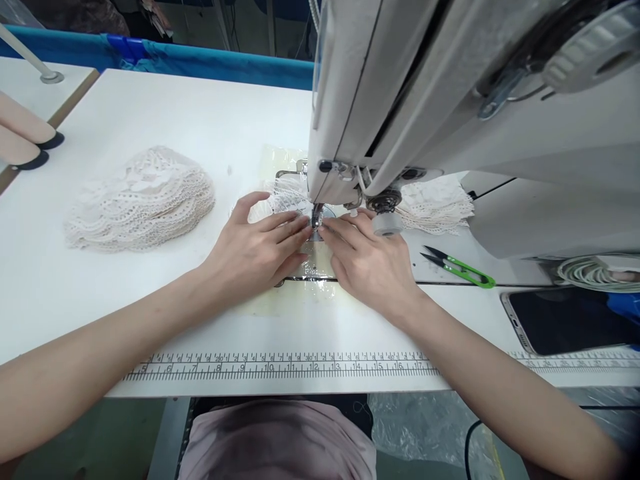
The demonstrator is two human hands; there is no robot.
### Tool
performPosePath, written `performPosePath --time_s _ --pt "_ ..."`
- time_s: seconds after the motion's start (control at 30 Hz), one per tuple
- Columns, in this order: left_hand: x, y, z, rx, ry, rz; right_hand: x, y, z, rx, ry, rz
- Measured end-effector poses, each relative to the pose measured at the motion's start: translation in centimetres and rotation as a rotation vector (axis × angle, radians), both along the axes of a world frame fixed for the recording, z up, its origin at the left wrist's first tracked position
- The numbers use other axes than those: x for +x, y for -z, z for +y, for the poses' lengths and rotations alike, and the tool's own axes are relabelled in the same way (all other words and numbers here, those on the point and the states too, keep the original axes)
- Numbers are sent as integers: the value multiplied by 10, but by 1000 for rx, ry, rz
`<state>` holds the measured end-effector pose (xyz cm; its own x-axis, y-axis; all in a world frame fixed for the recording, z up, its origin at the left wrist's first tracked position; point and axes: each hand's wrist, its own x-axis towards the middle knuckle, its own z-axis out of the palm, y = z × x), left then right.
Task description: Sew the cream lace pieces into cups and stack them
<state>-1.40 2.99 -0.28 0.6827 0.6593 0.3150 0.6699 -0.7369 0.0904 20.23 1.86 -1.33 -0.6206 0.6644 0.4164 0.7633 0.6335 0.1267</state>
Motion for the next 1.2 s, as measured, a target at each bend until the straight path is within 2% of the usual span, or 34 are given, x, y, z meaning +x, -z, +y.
performPosePath --time_s 0.33,0.9,1.0,1.13,1.2 --pt "0 -2 -2 1 -7 -18 1 2 0 5 16 -12" --pt "-2 3 0 142 27 10 1 2 -1 69 -11 29" --pt "-5 4 4 137 -2 1 -3 -1 -6 25 -77 89" --pt "-13 4 10 136 -44 48 -11 -5 -9 -165 -204 98" --pt "-16 1 10 186 -46 86 -11 -7 -8 -165 -242 92"
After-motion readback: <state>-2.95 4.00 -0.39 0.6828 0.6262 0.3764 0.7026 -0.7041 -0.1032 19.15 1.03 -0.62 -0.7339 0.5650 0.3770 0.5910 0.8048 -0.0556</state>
